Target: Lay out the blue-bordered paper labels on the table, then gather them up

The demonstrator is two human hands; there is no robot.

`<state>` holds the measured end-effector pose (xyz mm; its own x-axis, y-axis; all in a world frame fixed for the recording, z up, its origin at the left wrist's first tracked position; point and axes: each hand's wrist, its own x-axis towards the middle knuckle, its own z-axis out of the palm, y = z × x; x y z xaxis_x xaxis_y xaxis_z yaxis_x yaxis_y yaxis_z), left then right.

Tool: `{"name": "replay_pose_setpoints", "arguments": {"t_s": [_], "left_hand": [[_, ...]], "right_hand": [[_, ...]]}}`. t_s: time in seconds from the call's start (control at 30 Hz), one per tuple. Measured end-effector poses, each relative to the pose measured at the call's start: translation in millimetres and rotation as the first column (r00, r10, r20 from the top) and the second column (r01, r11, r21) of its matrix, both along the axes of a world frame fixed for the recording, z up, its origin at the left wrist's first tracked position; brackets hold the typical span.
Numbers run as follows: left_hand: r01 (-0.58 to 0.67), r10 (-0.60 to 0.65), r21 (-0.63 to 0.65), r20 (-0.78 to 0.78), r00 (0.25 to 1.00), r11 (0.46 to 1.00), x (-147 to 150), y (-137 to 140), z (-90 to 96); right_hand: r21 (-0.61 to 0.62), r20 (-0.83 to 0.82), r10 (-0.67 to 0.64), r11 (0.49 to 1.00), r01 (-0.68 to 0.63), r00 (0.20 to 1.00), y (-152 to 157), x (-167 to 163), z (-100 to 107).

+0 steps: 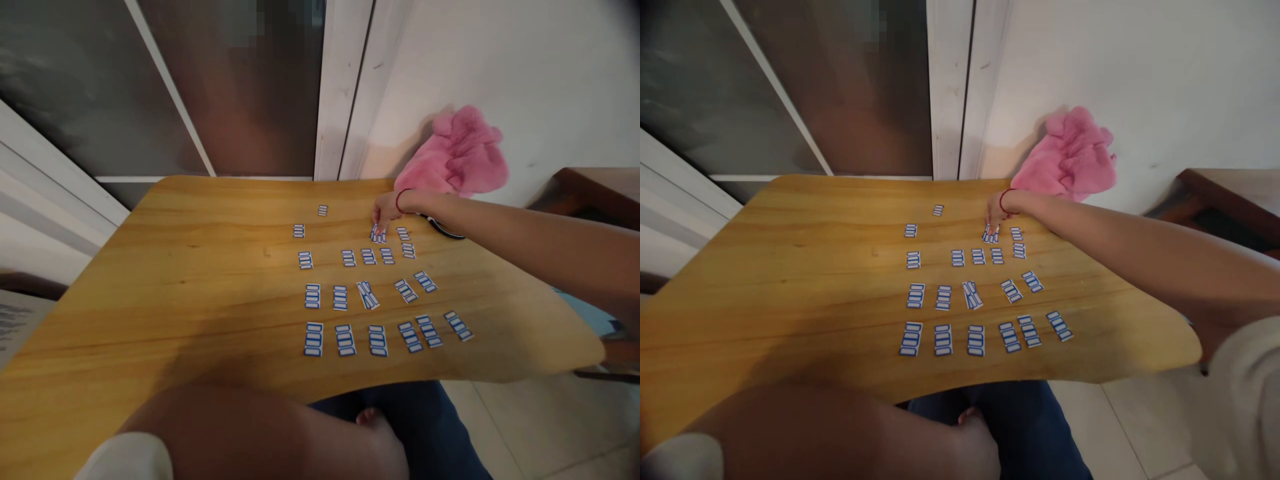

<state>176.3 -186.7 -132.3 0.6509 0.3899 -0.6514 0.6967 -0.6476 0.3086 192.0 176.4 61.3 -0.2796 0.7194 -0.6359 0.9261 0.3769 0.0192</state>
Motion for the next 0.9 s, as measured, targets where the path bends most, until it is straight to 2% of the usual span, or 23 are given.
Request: {"name": "replay_pose_setpoints", "arguments": {"t_s": [0.1, 0.2, 0.27, 0.33, 0.43, 0.53, 0.6, 0.7, 0.8, 0.9], "left_hand": [[0.138, -0.140, -0.033, -0.033, 0.990, 0.990, -4.6, 4.1, 11.6], [0.225, -0.226, -0.057, -0.016, 0.974, 0.973, -7.2, 7.5, 21.2], [0.262, -0.264, -0.065, -0.026, 0.964, 0.963, -6.8, 8.2, 23.6], [0.297, -0.301, -0.060, -0.069, 0.951, 0.953, -5.6, 7.5, 23.0], [0.289, -0.294, -0.062, -0.098, 0.951, 0.955, -4.5, 4.8, 17.3], [0.160, -0.165, -0.076, -0.072, 0.984, 0.984, -4.3, 1.8, 7.9], [0.072, -0.076, -0.072, -0.062, 0.995, 0.995, -4.1, 0.3, 1.6], [0.037, -0.041, -0.070, -0.051, 0.998, 0.997, -3.8, -1.0, -4.5], [0.037, -0.040, -0.058, -0.053, 0.998, 0.998, -3.7, -1.9, -4.8], [0.092, -0.094, -0.026, -0.099, 0.991, 0.995, -2.2, -2.9, -1.9]], "right_hand": [[0.012, -0.064, 0.016, 1.000, -0.016, 0.998, 2.3, 4.3, 1.3], [0.006, -0.133, 0.035, 0.999, -0.034, 0.991, 5.1, 9.5, 14.1], [-0.042, -0.210, 0.049, 0.997, -0.059, 0.976, 0.8, 10.9, 26.6], [-0.141, -0.297, 0.065, 0.984, -0.111, 0.953, -13.2, 8.7, 35.8], [-0.315, -0.322, 0.120, 0.922, -0.225, 0.939, -49.7, 0.2, 33.1], [-0.396, -0.320, 0.197, 0.861, -0.319, 0.927, -85.5, -7.3, 11.3], [-0.324, -0.299, 0.256, 0.879, -0.350, 0.919, -99.2, -8.9, -6.1], [-0.132, -0.253, 0.332, 0.919, -0.373, 0.909, -107.0, -8.4, -23.3], [0.007, -0.166, 0.379, 0.924, -0.383, 0.910, -114.6, -10.6, -22.8], [0.089, -0.009, 0.385, 0.920, -0.383, 0.923, -126.7, -16.9, -11.3]]}}
